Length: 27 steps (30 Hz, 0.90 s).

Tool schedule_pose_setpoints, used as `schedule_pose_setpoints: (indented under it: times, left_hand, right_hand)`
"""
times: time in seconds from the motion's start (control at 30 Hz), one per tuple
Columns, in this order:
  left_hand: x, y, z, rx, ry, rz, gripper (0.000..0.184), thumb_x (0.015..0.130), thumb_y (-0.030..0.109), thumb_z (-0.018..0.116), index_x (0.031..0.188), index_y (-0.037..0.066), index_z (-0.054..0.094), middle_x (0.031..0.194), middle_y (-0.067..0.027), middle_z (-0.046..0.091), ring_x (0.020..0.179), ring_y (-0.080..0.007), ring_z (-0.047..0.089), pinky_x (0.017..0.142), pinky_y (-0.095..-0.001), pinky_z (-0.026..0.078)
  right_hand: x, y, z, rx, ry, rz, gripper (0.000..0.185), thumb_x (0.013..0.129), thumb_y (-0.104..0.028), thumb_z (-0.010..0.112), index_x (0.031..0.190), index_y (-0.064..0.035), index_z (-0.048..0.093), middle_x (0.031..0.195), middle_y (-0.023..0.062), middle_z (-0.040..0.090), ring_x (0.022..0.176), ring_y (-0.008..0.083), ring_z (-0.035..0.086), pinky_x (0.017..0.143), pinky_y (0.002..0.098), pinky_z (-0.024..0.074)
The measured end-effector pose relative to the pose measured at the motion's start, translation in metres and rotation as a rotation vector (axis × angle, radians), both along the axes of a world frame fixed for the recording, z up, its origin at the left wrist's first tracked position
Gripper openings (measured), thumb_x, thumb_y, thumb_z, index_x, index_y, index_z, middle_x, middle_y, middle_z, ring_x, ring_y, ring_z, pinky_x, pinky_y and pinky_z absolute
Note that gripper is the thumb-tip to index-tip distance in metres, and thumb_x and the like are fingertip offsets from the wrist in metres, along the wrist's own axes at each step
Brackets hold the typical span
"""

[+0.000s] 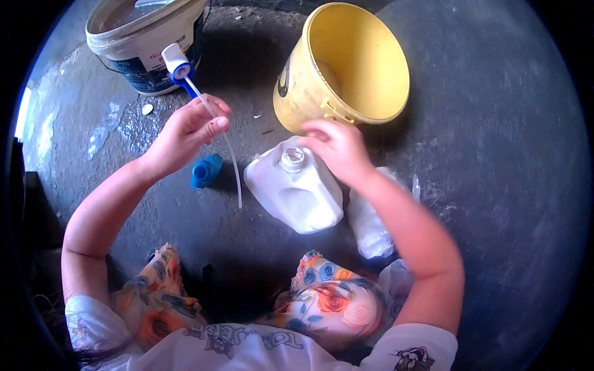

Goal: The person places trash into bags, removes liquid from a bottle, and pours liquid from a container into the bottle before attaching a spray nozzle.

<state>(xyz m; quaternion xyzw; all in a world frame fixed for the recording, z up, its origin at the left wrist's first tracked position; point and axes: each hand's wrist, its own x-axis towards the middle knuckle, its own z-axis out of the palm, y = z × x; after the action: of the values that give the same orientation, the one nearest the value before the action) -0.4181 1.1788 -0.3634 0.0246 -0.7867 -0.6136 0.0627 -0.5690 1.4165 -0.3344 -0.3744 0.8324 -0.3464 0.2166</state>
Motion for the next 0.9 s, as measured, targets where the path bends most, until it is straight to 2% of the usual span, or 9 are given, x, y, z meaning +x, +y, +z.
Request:
schedule_pose_setpoints:
  times: [0.07,0.13,0.2,0.3,0.37,0.53,0.67,0.77,0.9]
  left_hand:
    - [0.009,0.0,0.016,0.074,0.013,0.036,0.027,0.089,0.027,0.051,0.091,0.0,0.056,0.096,-0.007,0.049,0.083,-0.0136,0.052,0.071,-0.0283,0.045]
    - [0.015,0.002,0.025,0.118,0.028,0.05,0.028,0.089,0.026,0.05,0.088,-0.002,0.056,0.094,-0.0083,0.05,0.083,-0.0149,0.053,0.074,-0.0295,0.045]
    - [0.022,0.005,0.026,0.14,0.046,0.046,0.028,0.09,0.025,0.049,0.089,-0.002,0.055,0.093,-0.008,0.048,0.082,-0.0141,0.052,0.074,-0.029,0.045]
    - [0.03,0.006,0.022,0.036,0.127,0.066,0.026,0.088,0.026,0.053,0.08,0.002,0.056,0.097,-0.0068,0.047,0.09,-0.015,0.048,0.076,-0.0299,0.044]
    - [0.041,0.004,0.024,-0.035,0.153,0.112,0.026,0.084,0.027,0.058,0.072,0.005,0.055,0.099,-0.0061,0.047,0.096,-0.0166,0.045,0.08,-0.0318,0.042]
    - [0.093,-0.008,0.006,-0.157,0.152,0.185,0.02,0.082,0.019,0.058,0.07,0.006,0.051,0.095,-0.0052,0.045,0.089,-0.0153,0.044,0.079,-0.0303,0.037]
    - [0.144,0.011,-0.047,-0.095,0.023,0.323,0.021,0.083,0.019,0.057,0.068,0.005,0.05,0.092,-0.0065,0.046,0.085,-0.017,0.045,0.076,-0.0302,0.038]
    - [0.155,0.027,-0.079,-0.127,0.036,0.328,0.007,0.082,0.01,0.054,0.082,0.005,0.059,0.09,-0.0087,0.052,0.084,-0.0201,0.053,0.073,-0.0315,0.044]
    - [0.148,0.05,-0.097,-0.038,0.057,0.163,0.013,0.08,0.006,0.054,0.091,0.006,0.062,0.104,-0.0111,0.056,0.092,-0.0231,0.056,0.079,-0.034,0.046]
  right_hand:
    - [0.029,0.048,-0.001,-0.213,-0.023,-0.219,0.026,0.082,-0.007,0.059,0.105,0.0023,0.052,0.088,0.0074,0.059,0.078,0.0122,0.058,0.069,0.0233,0.0479]
    - [0.061,0.092,-0.011,-0.076,0.006,-0.273,0.042,0.077,-0.006,0.063,0.114,0.0005,0.045,0.086,0.0045,0.055,0.08,0.0124,0.054,0.073,0.0267,0.0463]
    - [0.084,0.105,-0.023,-0.043,0.149,-0.175,0.055,0.069,-0.011,0.07,0.117,-0.0005,0.044,0.091,0.0115,0.055,0.083,0.0216,0.055,0.075,0.0332,0.0448]
    - [0.085,0.089,-0.044,-0.087,0.34,-0.201,0.048,0.07,-0.008,0.068,0.113,0.0006,0.049,0.099,0.0201,0.057,0.088,0.0352,0.056,0.078,0.0373,0.0448]
    - [0.081,0.08,-0.044,-0.091,0.338,-0.201,0.045,0.071,-0.005,0.067,0.112,0.0003,0.051,0.101,0.0198,0.058,0.091,0.0336,0.058,0.078,0.0367,0.0452]
    - [0.076,0.078,-0.052,-0.159,0.321,-0.166,0.044,0.07,0.003,0.063,0.113,0.0005,0.054,0.097,0.0191,0.06,0.086,0.0319,0.06,0.075,0.0346,0.0464]
    - [0.073,0.07,-0.053,-0.17,0.326,-0.119,0.043,0.066,0.009,0.058,0.108,-0.0007,0.058,0.081,0.0161,0.061,0.073,0.0284,0.06,0.067,0.0351,0.0466]
    - [0.067,0.054,-0.041,-0.194,0.381,0.001,0.043,0.063,0.011,0.056,0.104,-0.0011,0.06,0.071,0.0131,0.057,0.062,0.0263,0.055,0.061,0.0343,0.0441]
    - [0.067,0.038,-0.019,-0.086,0.377,0.176,0.046,0.058,0.011,0.056,0.101,-0.002,0.062,0.066,0.0121,0.054,0.058,0.0265,0.05,0.057,0.0333,0.042]
